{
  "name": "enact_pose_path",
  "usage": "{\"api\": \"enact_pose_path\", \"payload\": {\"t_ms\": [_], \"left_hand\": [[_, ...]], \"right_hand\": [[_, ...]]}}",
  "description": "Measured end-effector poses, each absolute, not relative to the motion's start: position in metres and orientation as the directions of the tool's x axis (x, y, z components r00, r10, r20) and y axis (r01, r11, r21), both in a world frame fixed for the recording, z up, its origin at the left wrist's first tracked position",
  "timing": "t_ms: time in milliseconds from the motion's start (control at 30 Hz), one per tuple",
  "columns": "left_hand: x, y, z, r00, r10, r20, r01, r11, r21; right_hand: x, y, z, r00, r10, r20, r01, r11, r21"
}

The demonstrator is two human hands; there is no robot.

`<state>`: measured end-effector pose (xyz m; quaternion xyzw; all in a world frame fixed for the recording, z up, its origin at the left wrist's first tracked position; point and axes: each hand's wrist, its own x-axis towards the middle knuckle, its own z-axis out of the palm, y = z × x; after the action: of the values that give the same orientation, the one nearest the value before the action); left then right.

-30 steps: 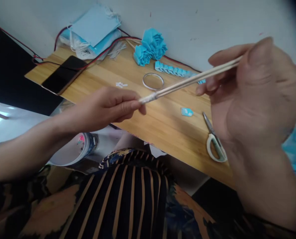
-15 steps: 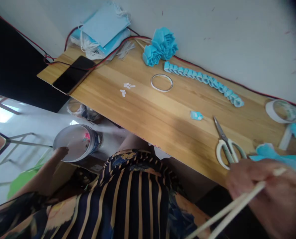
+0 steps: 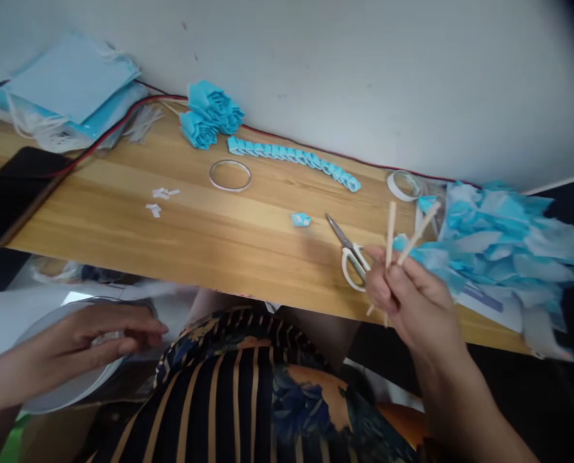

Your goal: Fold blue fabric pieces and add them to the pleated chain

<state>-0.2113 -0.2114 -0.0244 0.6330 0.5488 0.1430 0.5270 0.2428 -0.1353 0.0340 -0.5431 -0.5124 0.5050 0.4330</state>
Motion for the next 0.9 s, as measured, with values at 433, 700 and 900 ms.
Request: {"api": "enact_pose_path", "payload": {"t_ms": [433, 700, 900], "left_hand": [[0.001, 0.023, -0.006, 0.539, 0.84, -0.058, 0.746, -0.444, 0.496], [0.023, 0.044, -0.009, 0.584, 0.794, -0.168, 0.776, -0.487, 0.4], [0.016, 0.038, -0.007, 0.571, 0.814, -0.109, 0.645, -0.363, 0.672]], "right_hand": [[0.264, -0.022, 0.048, -0.18, 0.958, 0.223, 0.717, 0.283, -0.637], [0.258, 0.007, 0.011, -0.22, 0.934, 0.282, 0.67, 0.355, -0.652], [0.255, 0.001, 0.005, -0.165, 0.98, 0.109, 0.57, 0.185, -0.801]]}}
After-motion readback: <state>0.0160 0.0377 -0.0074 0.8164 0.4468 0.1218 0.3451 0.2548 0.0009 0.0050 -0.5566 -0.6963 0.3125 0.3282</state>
